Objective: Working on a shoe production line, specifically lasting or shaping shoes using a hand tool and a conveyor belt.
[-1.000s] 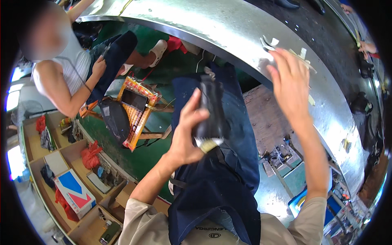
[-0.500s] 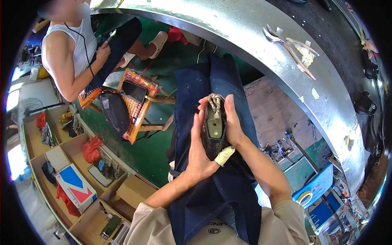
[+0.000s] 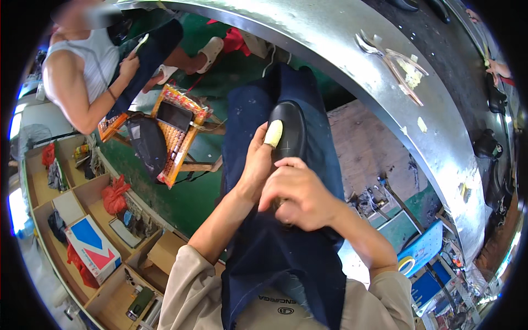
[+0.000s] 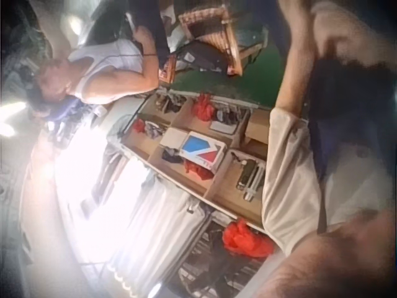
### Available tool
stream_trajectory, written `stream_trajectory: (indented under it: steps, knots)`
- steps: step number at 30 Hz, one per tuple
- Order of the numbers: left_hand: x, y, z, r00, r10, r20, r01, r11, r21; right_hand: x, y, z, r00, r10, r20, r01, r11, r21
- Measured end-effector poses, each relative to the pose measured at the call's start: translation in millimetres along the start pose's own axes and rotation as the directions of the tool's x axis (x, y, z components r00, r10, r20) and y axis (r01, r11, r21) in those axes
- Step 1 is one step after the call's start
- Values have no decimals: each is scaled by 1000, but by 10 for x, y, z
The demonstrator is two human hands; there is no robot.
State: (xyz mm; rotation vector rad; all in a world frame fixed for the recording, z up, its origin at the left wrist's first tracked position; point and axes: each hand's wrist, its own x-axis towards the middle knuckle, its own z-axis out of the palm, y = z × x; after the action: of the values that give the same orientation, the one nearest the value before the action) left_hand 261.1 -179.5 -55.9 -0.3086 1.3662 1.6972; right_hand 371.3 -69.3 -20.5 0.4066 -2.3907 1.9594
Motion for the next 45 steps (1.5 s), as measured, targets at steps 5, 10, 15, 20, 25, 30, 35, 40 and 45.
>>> stream_trajectory:
  steps: [5, 10, 15, 20, 25, 30, 35, 40, 45]
  knots:
    - [-27, -50, -273, 979, 38, 202, -29, 998, -51, -121, -94, 333, 971, -93, -219, 67, 990, -125]
    - [-140, 135, -384, 935, 10, 355, -113, 956, 272, -134, -138, 418, 956, -123, -268, 111, 992, -58]
    - [-62, 35, -205, 978, 98, 186, -182, 839, 513, -157, -131, 325, 970, -98, -223, 79, 993, -90]
    - [146, -263, -345, 937, 313, 152, -347, 812, 470, -150, -221, 229, 966, -119, -228, 93, 988, -121]
    - [241, -439, -328, 971, 164, 172, -162, 986, -29, -188, -49, 295, 955, -144, -259, 116, 986, -120]
    - [249, -347, -341, 982, 189, -4, -189, 981, -41, -510, -166, 321, 872, 181, -455, -289, 940, -179]
    - [383, -387, -385, 947, 322, -20, -322, 947, 3, -616, 14, 311, 634, 638, -437, -641, 750, 164]
    - [65, 22, -417, 989, 122, 87, -119, 992, -44, -983, -85, -262, 615, 617, -492, -338, 769, 543]
    - [368, -263, -772, 845, 535, 20, -503, 781, 369, -1133, -656, -1414, 372, 364, -854, -212, 929, 303]
